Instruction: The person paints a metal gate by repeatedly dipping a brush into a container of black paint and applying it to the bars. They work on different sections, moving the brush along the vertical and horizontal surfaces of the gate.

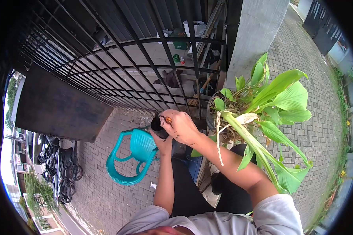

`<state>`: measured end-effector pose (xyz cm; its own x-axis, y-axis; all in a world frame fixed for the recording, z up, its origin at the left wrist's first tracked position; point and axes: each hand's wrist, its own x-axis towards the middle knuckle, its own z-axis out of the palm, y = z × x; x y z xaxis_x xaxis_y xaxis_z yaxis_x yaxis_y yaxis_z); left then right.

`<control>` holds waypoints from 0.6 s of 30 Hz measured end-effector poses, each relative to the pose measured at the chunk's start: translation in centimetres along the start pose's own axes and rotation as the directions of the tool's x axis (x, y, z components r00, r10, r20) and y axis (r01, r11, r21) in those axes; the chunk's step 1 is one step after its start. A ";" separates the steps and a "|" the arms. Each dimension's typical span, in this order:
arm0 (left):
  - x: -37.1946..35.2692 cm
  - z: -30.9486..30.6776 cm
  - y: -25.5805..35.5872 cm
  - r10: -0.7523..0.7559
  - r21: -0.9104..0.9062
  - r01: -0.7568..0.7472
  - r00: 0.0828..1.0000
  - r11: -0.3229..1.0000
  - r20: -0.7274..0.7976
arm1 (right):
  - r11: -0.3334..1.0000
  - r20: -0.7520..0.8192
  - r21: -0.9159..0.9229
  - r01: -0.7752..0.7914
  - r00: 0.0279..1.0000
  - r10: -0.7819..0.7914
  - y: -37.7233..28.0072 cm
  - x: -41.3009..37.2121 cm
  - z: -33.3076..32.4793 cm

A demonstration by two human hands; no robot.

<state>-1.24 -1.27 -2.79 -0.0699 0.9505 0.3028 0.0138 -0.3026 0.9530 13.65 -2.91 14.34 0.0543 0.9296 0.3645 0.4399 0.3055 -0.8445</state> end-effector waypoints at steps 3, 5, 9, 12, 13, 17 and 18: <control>0.4 -0.1 0.6 -0.038 -0.026 0.039 0.999 0.999 0.020 | 0.998 -0.023 -0.042 0.048 0.999 -0.049 0.6 -0.2 0.9; 0.7 -0.3 1.3 -0.086 -0.040 0.087 0.995 0.995 0.042 | 0.998 -0.079 0.056 -0.026 0.996 0.031 0.8 0.0 1.2; 0.5 0.0 1.5 -0.126 -0.005 0.126 0.992 0.992 -0.029 | 0.762 -0.136 0.546 -0.346 0.862 0.489 1.0 0.7 1.1; 0.4 0.0 1.2 -0.065 0.084 0.067 0.997 0.994 -0.034 | 0.695 -0.216 0.666 -0.272 0.821 0.529 1.6 1.2 1.4; 0.4 0.0 1.1 -0.064 0.084 0.067 0.997 0.994 -0.033 | 0.777 -0.225 0.565 -0.277 0.854 0.469 1.4 1.2 1.2; 0.2 0.1 0.6 -0.070 0.013 0.071 0.996 0.997 -0.057 | 0.920 -0.169 0.304 -0.248 0.936 0.308 0.7 0.4 0.9; 0.2 0.2 0.4 -0.077 -0.036 0.075 0.995 0.997 -0.069 | 0.937 -0.103 0.240 -0.256 0.953 0.286 0.4 0.2 0.9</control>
<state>-1.09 -1.16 -2.36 -0.1398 0.9637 0.2273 -0.0274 -0.2333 0.9720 13.08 -2.38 13.71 0.2700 0.9518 0.1457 0.1833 0.0977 -0.9782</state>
